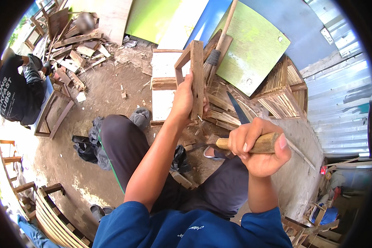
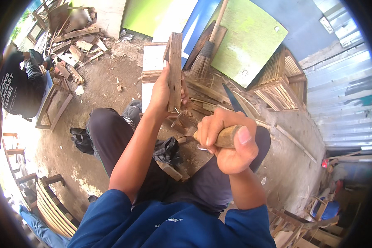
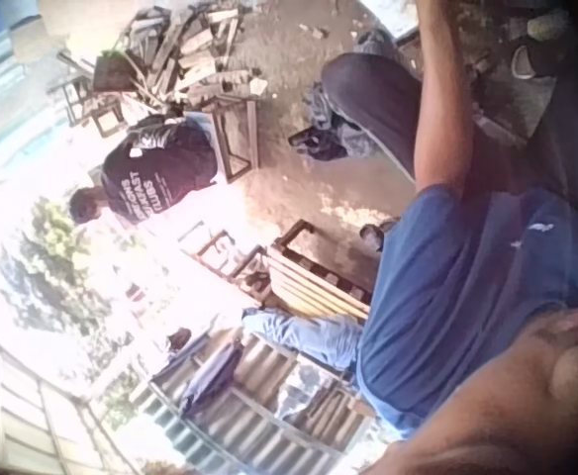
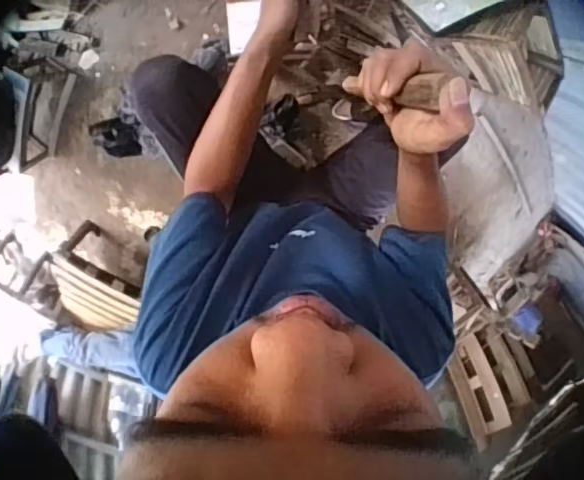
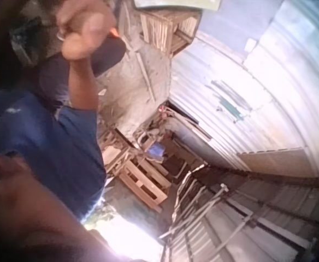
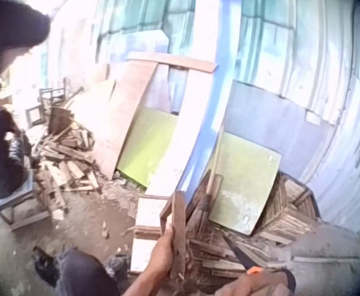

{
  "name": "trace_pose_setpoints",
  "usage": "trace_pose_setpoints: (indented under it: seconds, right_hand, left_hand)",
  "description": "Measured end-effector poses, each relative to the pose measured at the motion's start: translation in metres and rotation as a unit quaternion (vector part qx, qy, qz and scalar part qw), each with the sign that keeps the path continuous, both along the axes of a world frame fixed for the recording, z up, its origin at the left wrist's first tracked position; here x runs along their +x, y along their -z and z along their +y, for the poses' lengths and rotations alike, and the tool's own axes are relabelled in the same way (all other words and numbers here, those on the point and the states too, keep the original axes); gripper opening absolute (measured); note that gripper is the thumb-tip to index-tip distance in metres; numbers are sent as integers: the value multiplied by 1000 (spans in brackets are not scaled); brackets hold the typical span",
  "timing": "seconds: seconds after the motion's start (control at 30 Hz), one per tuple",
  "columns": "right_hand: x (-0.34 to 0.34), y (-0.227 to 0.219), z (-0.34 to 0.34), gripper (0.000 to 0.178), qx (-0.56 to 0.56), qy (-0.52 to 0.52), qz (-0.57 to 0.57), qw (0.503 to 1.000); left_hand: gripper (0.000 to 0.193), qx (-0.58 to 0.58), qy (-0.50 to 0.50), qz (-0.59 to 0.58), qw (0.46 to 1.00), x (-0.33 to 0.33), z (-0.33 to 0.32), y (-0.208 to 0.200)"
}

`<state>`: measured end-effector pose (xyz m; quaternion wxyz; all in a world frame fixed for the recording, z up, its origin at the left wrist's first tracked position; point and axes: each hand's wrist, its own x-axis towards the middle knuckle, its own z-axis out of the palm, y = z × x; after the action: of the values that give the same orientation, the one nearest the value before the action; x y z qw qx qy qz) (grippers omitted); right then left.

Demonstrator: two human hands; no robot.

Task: The person assembles a small wooden frame by hand, using a hammer to drive nails into the joints. They repeatedly adjust the frame and hammer nails to secure the structure.

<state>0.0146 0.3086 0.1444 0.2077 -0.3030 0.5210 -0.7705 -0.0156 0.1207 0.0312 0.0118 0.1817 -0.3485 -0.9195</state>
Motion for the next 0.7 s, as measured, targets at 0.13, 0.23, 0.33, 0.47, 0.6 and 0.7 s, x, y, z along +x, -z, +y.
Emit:
trace_pose_setpoints:
  seconds: [0.13, 0.23, 0.33, 0.47, 0.6, 0.7]
  right_hand:
    - [-13, 4, 8, 68, -44, 77, 12, 996]
    - [-33, 17, 26, 64, -58, 185, -58, 979]
    - [-50, 60, 42, 60, -51, 322, -138, 935]
    - [-38, 151, 36, 55, -23, 430, -162, 888]
    - [-16, 172, 25, 40, 0, 421, -167, 891]
    - [-33, 132, 33, 24, 85, 312, -117, 939]
  left_hand:
    - [60, 1, 1, -1, 1000, 2, -6, 0]
    - [57, -1, 5, 22, 1000, 7, -14, 0]
    - [59, 3, 19, 43, 999, 15, -17, -4]
    - [65, -29, 69, 66, 995, 22, -23, -12]
    - [57, -70, 141, 56, 986, 24, -45, -22]
    - [53, -133, 167, 22, 977, 15, -66, -29]
